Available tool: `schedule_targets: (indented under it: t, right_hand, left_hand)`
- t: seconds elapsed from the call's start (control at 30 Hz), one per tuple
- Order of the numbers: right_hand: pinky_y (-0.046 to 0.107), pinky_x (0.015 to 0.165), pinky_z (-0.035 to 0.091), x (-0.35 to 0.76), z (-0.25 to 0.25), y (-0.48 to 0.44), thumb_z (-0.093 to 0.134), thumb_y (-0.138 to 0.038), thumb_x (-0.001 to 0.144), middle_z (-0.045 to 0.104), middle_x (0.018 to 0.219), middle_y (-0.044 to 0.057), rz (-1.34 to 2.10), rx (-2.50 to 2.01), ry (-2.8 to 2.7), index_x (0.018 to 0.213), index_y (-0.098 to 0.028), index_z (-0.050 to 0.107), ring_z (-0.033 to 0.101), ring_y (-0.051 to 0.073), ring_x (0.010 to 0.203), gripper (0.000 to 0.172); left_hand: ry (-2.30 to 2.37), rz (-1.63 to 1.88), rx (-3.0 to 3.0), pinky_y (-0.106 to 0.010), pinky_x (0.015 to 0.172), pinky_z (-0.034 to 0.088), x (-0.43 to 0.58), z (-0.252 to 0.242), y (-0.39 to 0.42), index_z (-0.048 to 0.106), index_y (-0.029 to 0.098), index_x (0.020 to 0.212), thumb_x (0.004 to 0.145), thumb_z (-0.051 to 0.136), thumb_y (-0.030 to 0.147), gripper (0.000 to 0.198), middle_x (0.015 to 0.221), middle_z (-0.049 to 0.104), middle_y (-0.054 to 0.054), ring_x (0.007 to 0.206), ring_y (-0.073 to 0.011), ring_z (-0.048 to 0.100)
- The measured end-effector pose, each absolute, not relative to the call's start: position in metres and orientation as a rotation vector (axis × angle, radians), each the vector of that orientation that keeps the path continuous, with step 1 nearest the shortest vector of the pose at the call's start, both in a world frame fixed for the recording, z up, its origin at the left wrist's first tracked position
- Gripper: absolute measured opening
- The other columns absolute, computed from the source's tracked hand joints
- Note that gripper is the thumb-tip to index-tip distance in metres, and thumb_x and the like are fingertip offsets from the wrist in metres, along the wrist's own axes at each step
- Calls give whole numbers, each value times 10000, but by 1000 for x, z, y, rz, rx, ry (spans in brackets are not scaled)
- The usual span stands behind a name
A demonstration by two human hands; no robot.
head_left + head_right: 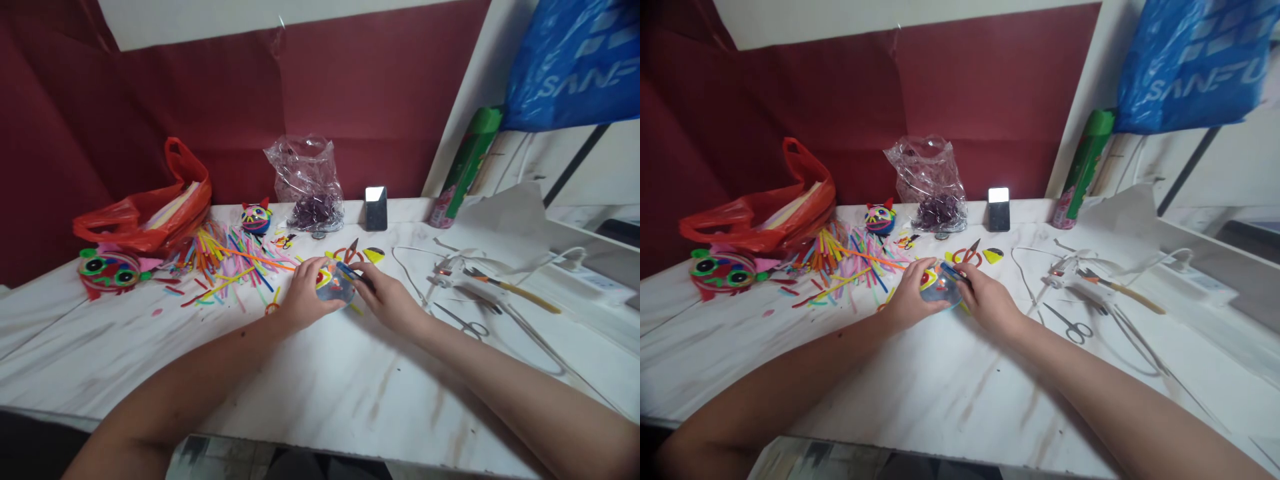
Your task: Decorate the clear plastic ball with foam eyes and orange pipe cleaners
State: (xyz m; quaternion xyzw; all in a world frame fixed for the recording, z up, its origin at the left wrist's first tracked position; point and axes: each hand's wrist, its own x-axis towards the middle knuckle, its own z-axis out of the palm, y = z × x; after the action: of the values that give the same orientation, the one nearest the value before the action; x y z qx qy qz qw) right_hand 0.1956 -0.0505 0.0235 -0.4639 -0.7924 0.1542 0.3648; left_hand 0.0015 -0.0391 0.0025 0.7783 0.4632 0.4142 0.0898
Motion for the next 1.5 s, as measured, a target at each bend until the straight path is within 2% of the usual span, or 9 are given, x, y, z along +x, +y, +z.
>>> schedule_targets:
  t: [0.17,0.4,0.63,0.77,0.9,1.07,1.23,1.33,1.5]
  right_hand:
    - [356,812,538,197,16,-51,422,-265,919,663,1199,97,250,-1024,-2181,1301,-238,522,669,239,1000,395]
    - [357,731,546,196,21,-53,385,-275,942,693,1025,112,165,-1112,-2292,1313,-205,563,688,239,847,418]
    - [391,774,541,199,25,-50,431,-256,905,697,1131,109,220,-1206,-2246,1272,-214,606,690,273,913,409]
    - [360,852,516,198,25,-46,470,-270,886,696,1160,77,455,-1050,-2115,1199,-230,637,668,236,989,357]
    - [291,661,507,202,28,-37,539,-398,851,718,903,63,607,-1086,-1812,1127,-181,637,646,176,738,365]
    - [206,394,327,208,28,-24,586,-404,802,618,638,12,852,-1357,-1564,932,-165,629,518,118,502,275]
    - [180,360,254,197,27,-31,607,-404,793,680,754,40,1248,-1292,-1483,955,-156,603,448,69,452,296]
    - [197,360,254,192,27,-37,642,-433,757,661,753,14,1224,-1230,-1484,932,-153,626,325,34,396,330]
    - [223,384,280,193,23,-35,681,-375,701,671,892,28,1113,-1201,-1521,963,-155,643,344,34,416,345]
  left_hand:
    - [1380,1217,2310,-453,1039,413,1,2,-39,441,228,1269,587,808,301,778,1308,496,-111,1251,-298,460]
    - [1373,1199,2366,-467,1080,370,4,1,-37,450,227,1254,591,811,307,759,1313,497,-110,1270,-292,437]
    - [1335,1196,2345,-463,1088,369,5,3,-37,455,235,1264,597,799,277,751,1324,482,-110,1273,-290,442]
    - [1292,1201,2314,-441,1078,388,4,5,-37,454,219,1265,604,783,250,739,1311,473,-120,1254,-281,462]
    - [1303,1235,2195,-434,1063,398,-2,5,-33,464,205,1253,581,789,243,747,1307,482,-125,1256,-289,460]
    - [1357,1228,1799,-424,1032,424,-13,7,-24,442,194,1283,601,785,292,770,1292,527,-110,1212,-281,513]
    - [1099,1229,1608,-391,1005,452,-19,3,-20,396,218,1337,626,781,332,817,1313,541,-95,1208,-269,536]
    - [957,1223,1637,-397,1012,452,-23,2,-17,377,227,1355,589,815,348,891,1386,480,-110,1250,-292,508]
    - [917,1155,1628,-380,1007,456,-28,4,-10,382,218,1340,547,843,330,924,1432,443,-118,1281,-298,483]
